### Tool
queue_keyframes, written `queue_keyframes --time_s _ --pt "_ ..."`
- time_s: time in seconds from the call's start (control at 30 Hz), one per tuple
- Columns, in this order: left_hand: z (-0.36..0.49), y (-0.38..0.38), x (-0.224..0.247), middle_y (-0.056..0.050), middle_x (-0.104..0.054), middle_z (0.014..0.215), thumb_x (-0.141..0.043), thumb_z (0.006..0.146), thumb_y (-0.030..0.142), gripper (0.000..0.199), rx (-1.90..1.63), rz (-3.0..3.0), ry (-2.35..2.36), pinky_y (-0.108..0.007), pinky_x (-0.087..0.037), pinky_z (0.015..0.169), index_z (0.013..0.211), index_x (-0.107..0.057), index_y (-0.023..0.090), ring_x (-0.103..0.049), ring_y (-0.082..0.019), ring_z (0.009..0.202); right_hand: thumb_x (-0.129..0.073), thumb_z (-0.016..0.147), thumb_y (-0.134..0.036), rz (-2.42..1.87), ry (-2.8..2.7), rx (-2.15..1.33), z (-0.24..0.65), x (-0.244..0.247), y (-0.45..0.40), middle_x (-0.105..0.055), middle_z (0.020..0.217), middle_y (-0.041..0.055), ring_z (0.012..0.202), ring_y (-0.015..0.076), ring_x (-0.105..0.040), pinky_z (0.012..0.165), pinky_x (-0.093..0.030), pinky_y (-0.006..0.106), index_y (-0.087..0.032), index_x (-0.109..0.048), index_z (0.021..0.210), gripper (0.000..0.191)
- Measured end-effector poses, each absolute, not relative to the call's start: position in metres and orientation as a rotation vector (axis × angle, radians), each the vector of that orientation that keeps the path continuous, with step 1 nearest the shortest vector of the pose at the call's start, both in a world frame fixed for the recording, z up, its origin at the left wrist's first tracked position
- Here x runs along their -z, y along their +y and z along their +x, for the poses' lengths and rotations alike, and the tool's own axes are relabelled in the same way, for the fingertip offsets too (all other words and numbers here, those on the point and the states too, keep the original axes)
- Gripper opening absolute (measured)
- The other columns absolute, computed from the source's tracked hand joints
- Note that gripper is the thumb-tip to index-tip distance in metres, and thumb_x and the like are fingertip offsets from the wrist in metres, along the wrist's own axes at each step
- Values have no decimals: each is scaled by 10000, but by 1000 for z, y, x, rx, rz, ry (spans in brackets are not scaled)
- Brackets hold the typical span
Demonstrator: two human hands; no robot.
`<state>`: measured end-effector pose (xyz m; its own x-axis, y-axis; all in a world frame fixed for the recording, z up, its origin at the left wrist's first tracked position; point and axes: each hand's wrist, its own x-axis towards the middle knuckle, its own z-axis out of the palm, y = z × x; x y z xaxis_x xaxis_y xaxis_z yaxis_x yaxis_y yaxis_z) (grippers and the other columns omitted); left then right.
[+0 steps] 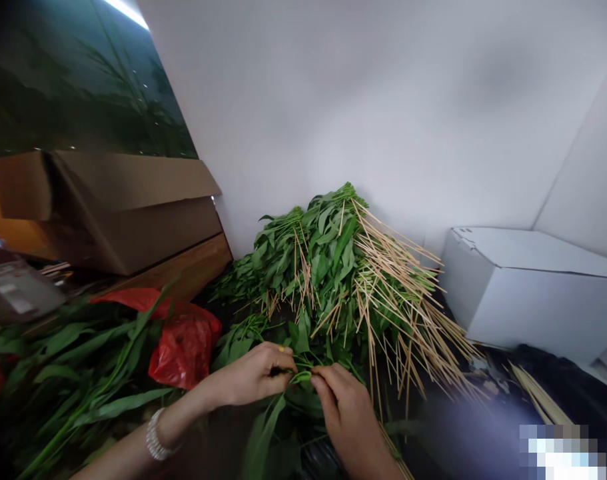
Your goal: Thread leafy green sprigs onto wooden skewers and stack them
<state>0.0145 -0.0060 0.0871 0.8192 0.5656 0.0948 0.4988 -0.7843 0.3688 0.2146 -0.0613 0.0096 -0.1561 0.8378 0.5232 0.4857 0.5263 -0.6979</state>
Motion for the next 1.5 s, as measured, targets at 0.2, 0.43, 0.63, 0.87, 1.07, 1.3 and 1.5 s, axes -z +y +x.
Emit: queue_keyframes --time_s 0.2,0.43,0.63,0.87,1.07,1.3,1.5 --pt "11 0 -75 28 -553 674 -539 768 94 123 -251 2504 715 -201 -367 611 731 -642 152 -487 -101 623 -429 975 -255 -1104 -1817 -547 216 -13 -61 -650 793 11 741 158 -627 689 -457 257 -223 -624 821 250" --pt "14 -8 -78 22 -522 662 -557 770 152 109 -288 2591 841 -219 -339 615 665 -577 170 -465 -114 624 -443 966 -227 -1083 -1826 -527 217 -10 -60 -666 826 12 761 160 -638 697 -458 258 -229 -656 914 220" --pt "15 -8 -68 37 -430 610 -490 656 82 124 -619 2434 1045 -238 -280 589 567 -479 168 -416 -109 608 -446 961 -212 -1057 -1858 -426 212 -6 -61 -673 846 21 757 164 -646 677 -466 261 -225 -651 1002 210" --pt "1 19 -68 64 -323 518 -472 686 280 139 -1020 1584 1156 -222 -205 471 590 -474 180 -272 -91 491 -460 957 -205 -1034 -1768 -334 214 -7 -61 -662 819 23 727 155 -636 660 -475 248 -219 -641 997 186" --pt "-17 32 -84 76 -319 550 -463 799 366 242 -997 1546 1181 -217 -166 444 634 -428 193 -226 -87 487 -470 955 -179 -991 -1817 -373 213 -8 -63 -652 906 28 845 159 -631 734 -486 251 -238 -633 1055 201" --pt "6 4 -79 29 -571 761 -619 817 362 214 -503 1787 896 -209 -388 680 835 -623 149 -480 -110 709 -443 954 -138 -928 -1830 -336 212 -8 -62 -648 988 52 920 171 -627 805 -507 282 -240 -627 1126 271" --pt "4 -3 -79 10 -623 806 -576 872 349 245 -258 1820 765 -220 -402 741 928 -700 145 -513 -117 749 -439 956 -138 -937 -1856 -248 213 -5 -62 -652 1004 54 928 184 -622 814 -514 315 -258 -615 1180 309"
